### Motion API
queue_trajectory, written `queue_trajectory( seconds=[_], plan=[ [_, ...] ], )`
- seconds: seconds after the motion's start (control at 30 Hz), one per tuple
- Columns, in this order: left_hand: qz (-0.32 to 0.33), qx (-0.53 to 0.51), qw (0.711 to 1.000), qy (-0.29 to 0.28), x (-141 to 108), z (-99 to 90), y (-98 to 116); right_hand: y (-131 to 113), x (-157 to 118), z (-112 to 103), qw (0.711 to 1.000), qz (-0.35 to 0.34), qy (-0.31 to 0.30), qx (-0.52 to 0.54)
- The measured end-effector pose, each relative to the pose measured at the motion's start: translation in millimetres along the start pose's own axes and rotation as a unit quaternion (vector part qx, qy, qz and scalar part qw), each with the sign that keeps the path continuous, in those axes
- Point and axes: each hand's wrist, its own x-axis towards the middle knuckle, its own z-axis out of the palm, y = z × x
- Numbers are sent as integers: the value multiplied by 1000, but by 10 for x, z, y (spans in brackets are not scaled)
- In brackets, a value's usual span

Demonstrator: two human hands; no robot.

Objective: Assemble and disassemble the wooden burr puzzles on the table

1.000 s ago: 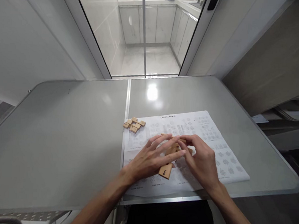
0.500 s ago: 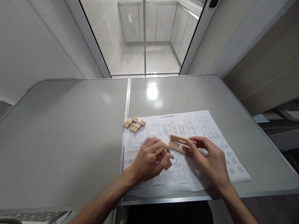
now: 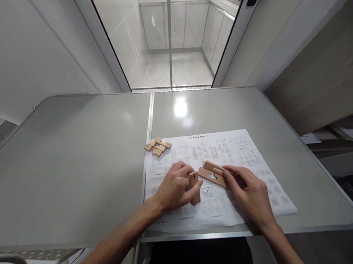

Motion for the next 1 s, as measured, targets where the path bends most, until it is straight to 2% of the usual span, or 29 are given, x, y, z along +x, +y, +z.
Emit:
queue_trajectory(
  seconds=[0.23, 0.33, 0.5, 0.63, 0.77, 0.93, 1.0],
  plan=[
    [-2, 31, 999, -14, 21, 19, -48, 34, -52, 33, 1000, -27, -5, -6],
    [-26, 34, 998, -47, 52, -33, -52, 29, -47, 52, 1000, -30, -2, -5],
    [-58, -34, 986, -150, 117, -204, 49, 33, -33, 51, 1000, -30, -2, 3],
    [-67, -4, 984, -163, 166, -233, 171, 35, -28, 47, 1000, -25, -8, 16],
    [5, 53, 982, -180, 243, -168, 232, 33, -23, 43, 999, -22, -11, 26],
    [146, 109, 957, -224, 343, -94, 222, 34, -11, 39, 999, -24, -10, 31],
    [175, 136, 950, -223, 363, -64, 216, 42, -7, 42, 999, -27, -10, 32]
  ],
)
